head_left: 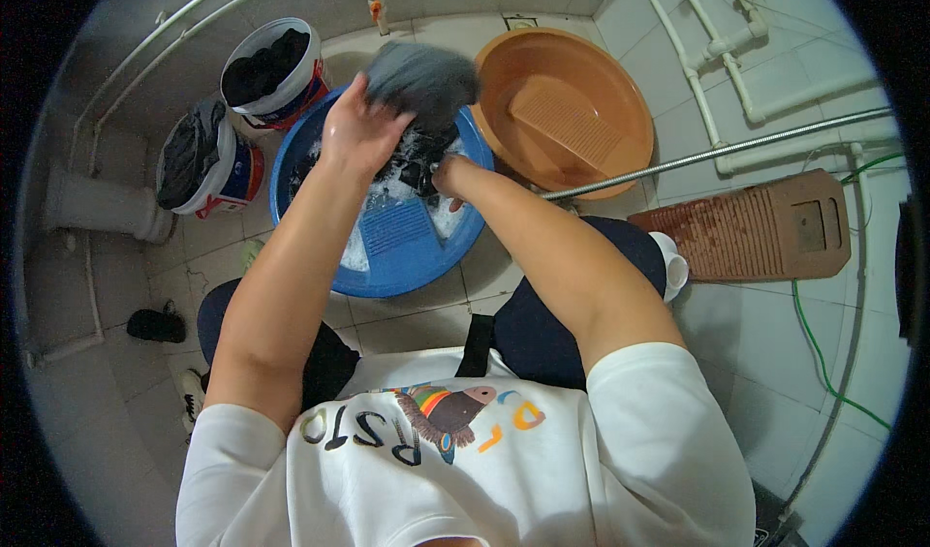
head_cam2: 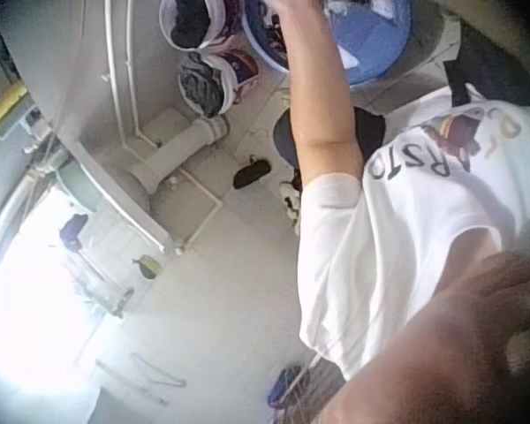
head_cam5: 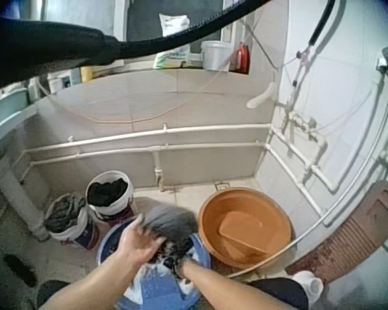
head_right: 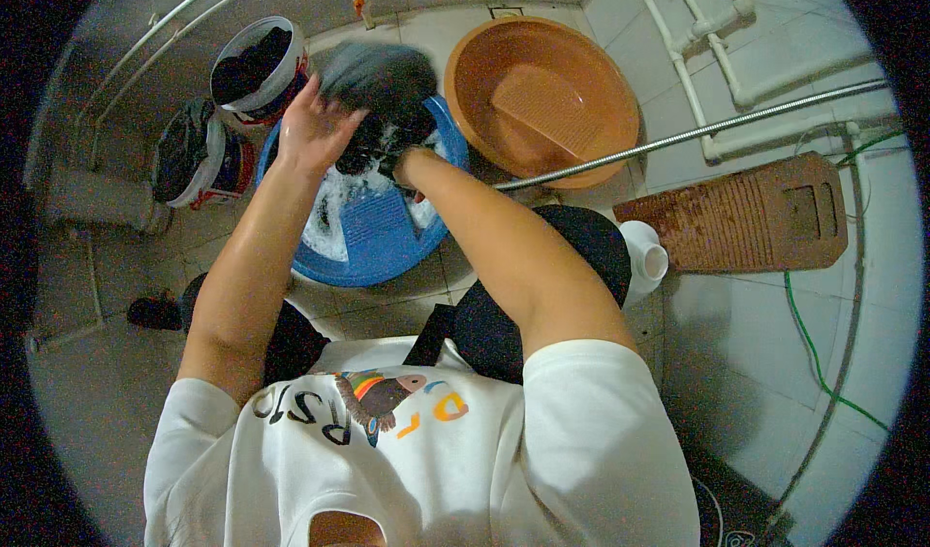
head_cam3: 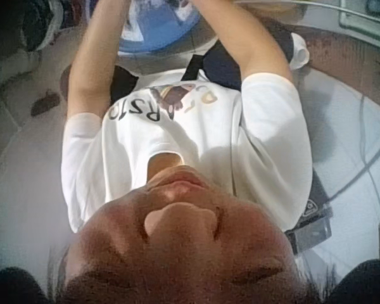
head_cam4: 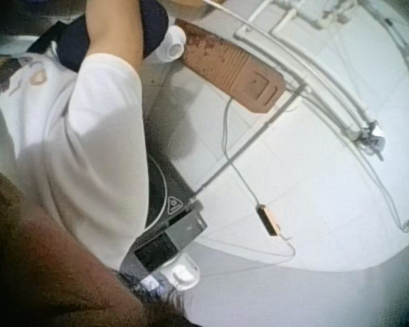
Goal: The person washes dark-colored clothes by hand in a blue basin filled with soapy water. They scrub the garments, rinse them using a handheld shower hose, and transfer the wet items into an orange basin. The process involves repeated scrubbing and rinsing of multiple pieces of clothing.
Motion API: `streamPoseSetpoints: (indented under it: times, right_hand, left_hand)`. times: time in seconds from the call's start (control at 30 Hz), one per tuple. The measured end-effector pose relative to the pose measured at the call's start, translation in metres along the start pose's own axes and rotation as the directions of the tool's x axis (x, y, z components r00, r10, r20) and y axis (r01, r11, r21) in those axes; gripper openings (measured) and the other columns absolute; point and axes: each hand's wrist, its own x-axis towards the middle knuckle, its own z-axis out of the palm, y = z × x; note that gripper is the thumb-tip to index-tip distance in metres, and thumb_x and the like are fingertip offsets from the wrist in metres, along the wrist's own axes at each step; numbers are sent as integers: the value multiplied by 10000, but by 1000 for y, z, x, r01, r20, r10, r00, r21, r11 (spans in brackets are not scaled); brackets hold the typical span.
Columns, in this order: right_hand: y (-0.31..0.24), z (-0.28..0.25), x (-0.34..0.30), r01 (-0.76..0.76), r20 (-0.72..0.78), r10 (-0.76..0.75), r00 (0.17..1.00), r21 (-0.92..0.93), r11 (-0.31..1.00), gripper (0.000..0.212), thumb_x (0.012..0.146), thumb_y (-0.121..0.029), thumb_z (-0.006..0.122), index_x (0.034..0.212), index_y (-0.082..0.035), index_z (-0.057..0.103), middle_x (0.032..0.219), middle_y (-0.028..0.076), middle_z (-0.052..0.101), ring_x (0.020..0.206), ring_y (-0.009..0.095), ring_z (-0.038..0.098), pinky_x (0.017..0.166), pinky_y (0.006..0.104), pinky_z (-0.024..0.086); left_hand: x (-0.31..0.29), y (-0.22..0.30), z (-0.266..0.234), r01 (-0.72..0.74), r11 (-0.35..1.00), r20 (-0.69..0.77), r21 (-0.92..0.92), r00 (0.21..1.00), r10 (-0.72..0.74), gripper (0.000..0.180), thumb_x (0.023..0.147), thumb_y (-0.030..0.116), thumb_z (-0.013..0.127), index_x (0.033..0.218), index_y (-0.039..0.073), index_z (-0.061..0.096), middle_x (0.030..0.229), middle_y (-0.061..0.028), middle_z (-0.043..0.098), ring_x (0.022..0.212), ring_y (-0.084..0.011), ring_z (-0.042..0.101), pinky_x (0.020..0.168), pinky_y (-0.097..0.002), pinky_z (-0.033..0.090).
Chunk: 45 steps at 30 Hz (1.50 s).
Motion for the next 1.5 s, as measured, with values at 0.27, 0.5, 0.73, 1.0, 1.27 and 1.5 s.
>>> streamPoseSetpoints:
  times: [0.27,0.5,0.73,1.0,1.27,1.5]
  right_hand:
    - [-4,-17,-18,-216,-156,374,914,593,776,190,757,-72,500,804,75,611,723,178,628,565,239,622,524,354,472]
    - [11,-17,-19,-127,-273,588,761,827,548,275,757,-145,487,887,65,607,788,216,618,643,276,624,620,370,488]
    - [-3,-34,-49,73,-244,571,784,949,307,168,748,-139,498,684,12,532,630,97,537,483,202,479,424,341,376]
    - [-44,-28,-33,238,-227,567,792,970,55,239,746,-67,486,975,-7,523,703,101,539,509,163,484,380,303,351]
    - [-20,-18,-42,89,-531,414,739,687,721,261,753,-137,560,972,-11,495,899,187,575,839,317,564,725,380,437]
    - [40,-21,-75,165,-544,96,834,411,897,279,761,-135,565,986,4,476,787,169,573,703,264,593,617,354,457]
  left_hand:
    - [21,4,-20,-85,876,56,475,996,67,439,874,251,427,1224,-10,380,1269,-175,396,1221,-303,315,1001,-455,250]
    - [28,12,-224,56,974,-517,221,853,68,238,857,188,406,1039,64,496,1029,-94,568,967,-229,516,842,-355,408]
    - [6,-38,-192,373,869,-404,323,885,-230,276,829,244,491,1063,98,498,1000,-43,593,875,-207,529,752,-347,406]
    - [-14,-80,-129,234,716,-129,658,971,-199,306,864,209,472,1155,115,479,1030,-1,582,879,-145,527,758,-323,412]
    - [20,-55,-97,200,821,-238,535,968,-80,188,853,283,479,874,116,562,766,22,583,632,-91,488,548,-253,357]
    - [64,-104,-85,396,814,-386,425,893,-233,263,804,246,572,580,152,472,525,37,437,500,-98,422,479,-261,319]
